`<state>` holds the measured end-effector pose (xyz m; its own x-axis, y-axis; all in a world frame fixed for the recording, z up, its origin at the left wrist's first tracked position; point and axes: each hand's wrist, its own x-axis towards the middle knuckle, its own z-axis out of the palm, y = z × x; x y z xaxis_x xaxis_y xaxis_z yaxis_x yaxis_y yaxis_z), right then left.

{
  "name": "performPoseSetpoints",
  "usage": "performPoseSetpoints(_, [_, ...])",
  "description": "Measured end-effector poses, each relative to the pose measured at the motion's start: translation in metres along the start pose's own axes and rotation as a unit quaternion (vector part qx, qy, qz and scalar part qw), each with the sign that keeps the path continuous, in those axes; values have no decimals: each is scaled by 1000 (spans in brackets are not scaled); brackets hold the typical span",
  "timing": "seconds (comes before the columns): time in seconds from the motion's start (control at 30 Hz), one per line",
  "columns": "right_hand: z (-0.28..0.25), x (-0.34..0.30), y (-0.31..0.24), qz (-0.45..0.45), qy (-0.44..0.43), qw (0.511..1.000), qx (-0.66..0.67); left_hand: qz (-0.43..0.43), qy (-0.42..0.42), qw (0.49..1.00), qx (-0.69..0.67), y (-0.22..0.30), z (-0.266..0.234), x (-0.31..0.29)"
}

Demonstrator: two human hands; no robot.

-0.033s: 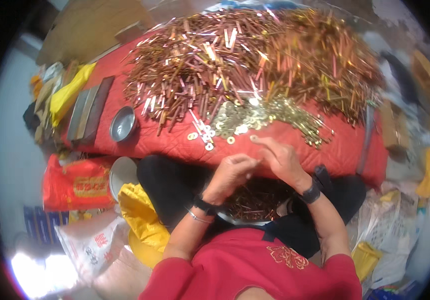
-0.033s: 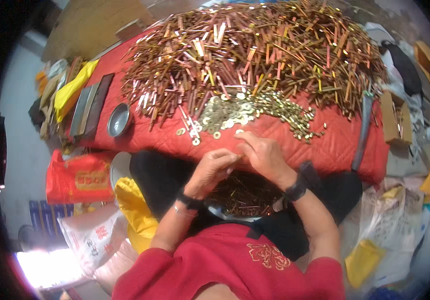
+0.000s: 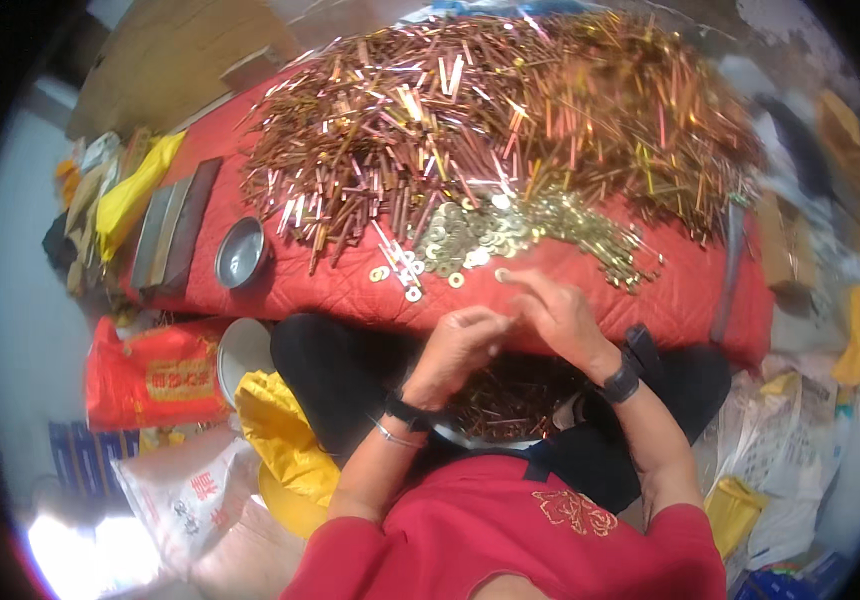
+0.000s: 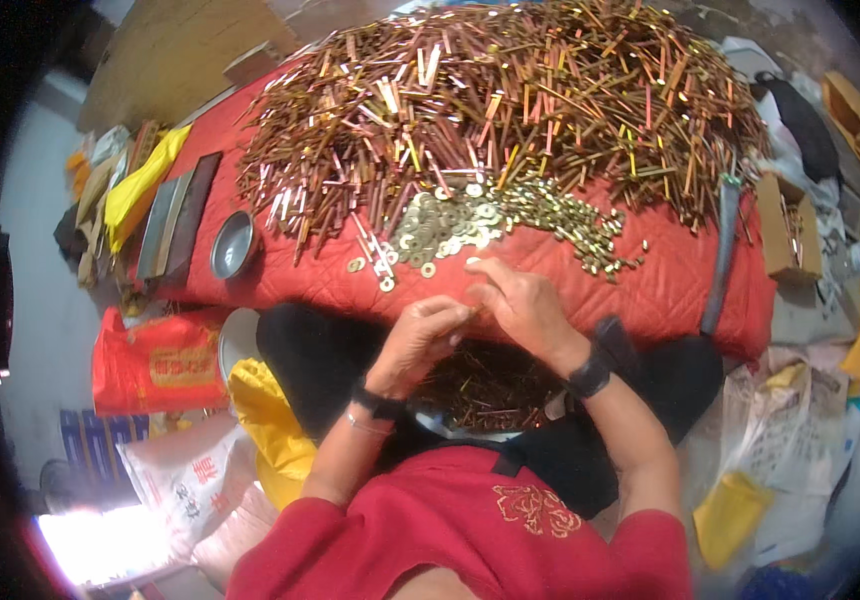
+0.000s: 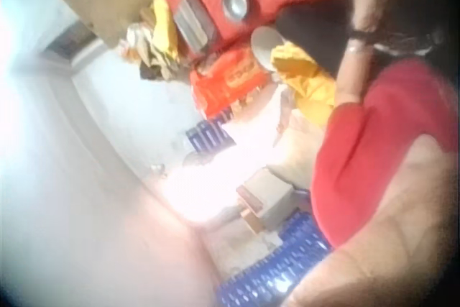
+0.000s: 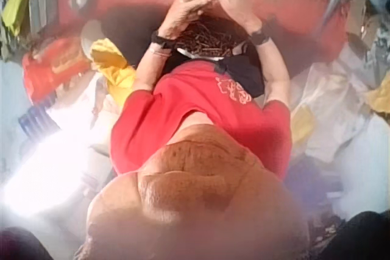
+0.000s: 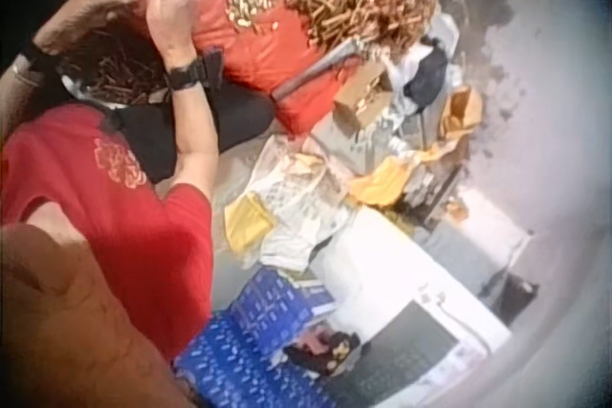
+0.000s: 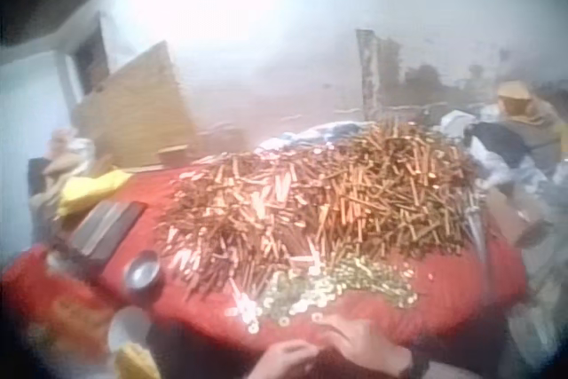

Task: Manually assembling small metal components including tubes and washers.

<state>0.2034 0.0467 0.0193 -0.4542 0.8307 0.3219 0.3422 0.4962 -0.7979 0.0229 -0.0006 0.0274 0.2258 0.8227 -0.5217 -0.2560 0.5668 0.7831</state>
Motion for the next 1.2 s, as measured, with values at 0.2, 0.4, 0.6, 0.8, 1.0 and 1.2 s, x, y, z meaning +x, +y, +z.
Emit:
performPoseSetpoints(0.2, [-7,0,3,-57,26,998,-13,2,-12,1000,-7,5,4,7])
performPoseSetpoints(0.4, [-1,4,2,-106,104,989,-6,5,-17,999,-51,4,-2,10])
performPoseSetpoints(0.6, [-7,1,-3,-18,62,998,20,6,-14,998,-58,3,-6,14])
performPoseSetpoints(0.8, [2,1,12,-80,19,995,62,-9,-30,998,-47,1,-6,15])
performPoseSetpoints(1.0, [-8,-6,9,52,-159,979,118,58,-14,973,223,2,-5,-11])
performPoseSetpoints(1.2, [-15,-11,27,46,-113,990,73,303,-62,792,526,29,-9,5])
